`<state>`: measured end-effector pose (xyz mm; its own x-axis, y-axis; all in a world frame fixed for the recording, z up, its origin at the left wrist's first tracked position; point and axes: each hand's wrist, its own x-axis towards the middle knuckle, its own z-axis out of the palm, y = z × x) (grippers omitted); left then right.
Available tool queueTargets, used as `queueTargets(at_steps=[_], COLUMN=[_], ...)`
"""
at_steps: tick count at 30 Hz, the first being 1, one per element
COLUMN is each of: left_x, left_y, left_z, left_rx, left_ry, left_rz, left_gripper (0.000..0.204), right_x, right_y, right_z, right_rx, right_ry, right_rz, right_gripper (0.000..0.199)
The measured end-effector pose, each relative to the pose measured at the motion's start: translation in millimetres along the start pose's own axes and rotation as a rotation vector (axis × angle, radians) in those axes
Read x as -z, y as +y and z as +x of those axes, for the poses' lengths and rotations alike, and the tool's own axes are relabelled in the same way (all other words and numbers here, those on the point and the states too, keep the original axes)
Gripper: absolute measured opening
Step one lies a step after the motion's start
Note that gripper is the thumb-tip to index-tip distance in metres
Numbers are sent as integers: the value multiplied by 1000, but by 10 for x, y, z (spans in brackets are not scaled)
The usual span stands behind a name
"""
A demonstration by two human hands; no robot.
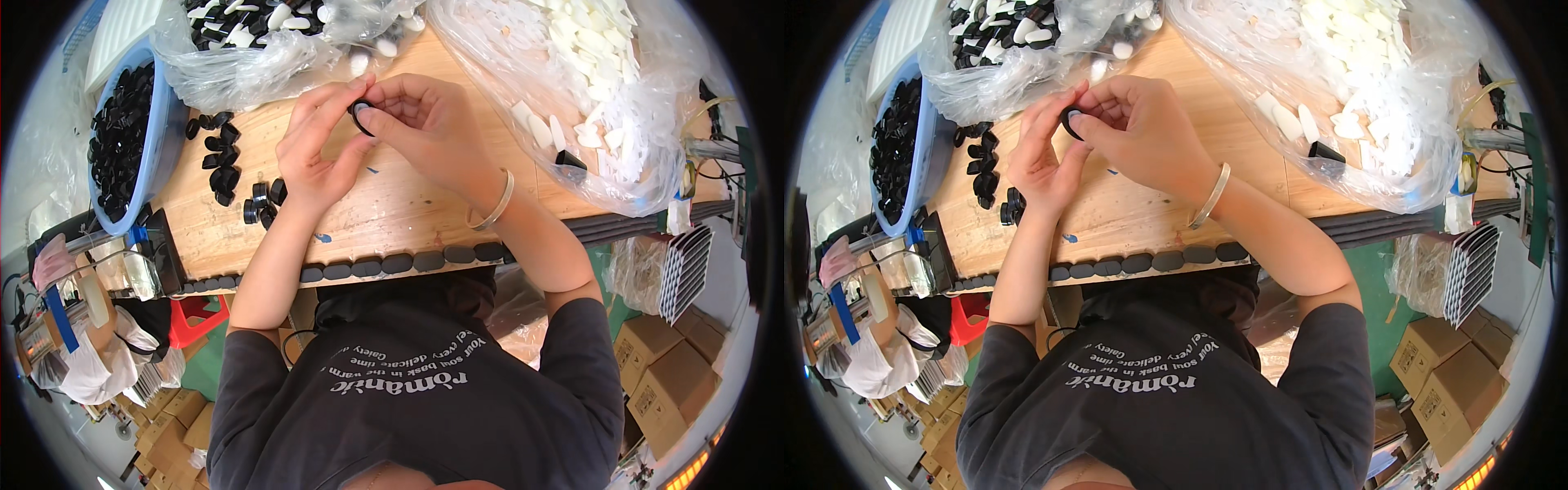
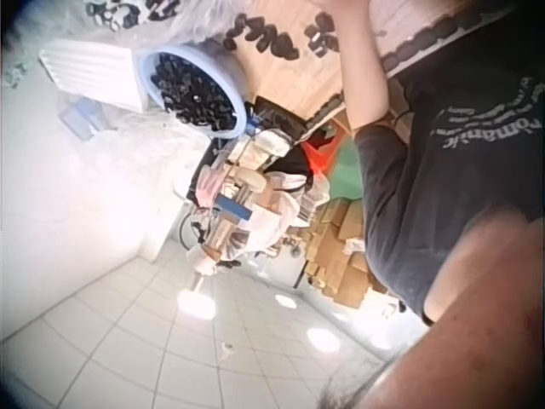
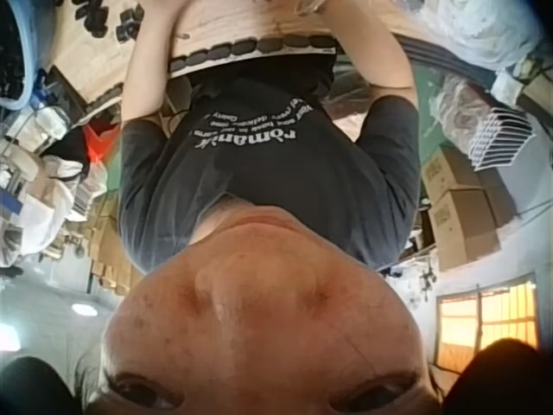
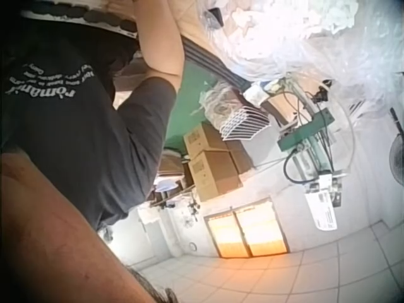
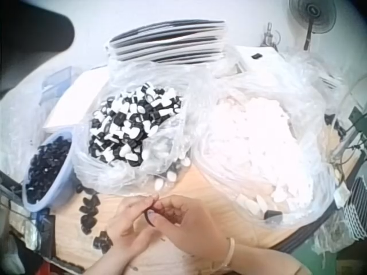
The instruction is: Assembling black plastic components by inserting white plastic pieces into them at a workbench.
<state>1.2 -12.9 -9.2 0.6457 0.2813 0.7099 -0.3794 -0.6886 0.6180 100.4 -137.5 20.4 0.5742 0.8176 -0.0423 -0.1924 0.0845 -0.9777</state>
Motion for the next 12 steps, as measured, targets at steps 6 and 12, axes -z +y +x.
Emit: queueTargets(at_steps=[6, 12], left_x=[-19, -12], left_y=[8, 14], left_z=[24, 39], left_rx=[-43, -80], left_ry=[-8, -15], left_rz=[81, 133], left_gripper=[53, 52], right_x=[-25, -40], right_y=[87, 90], right_z=[34, 43], right_rx=[103, 120], right_ry=[55, 68], right_rz=[13, -12], right_gripper=[17, 16])
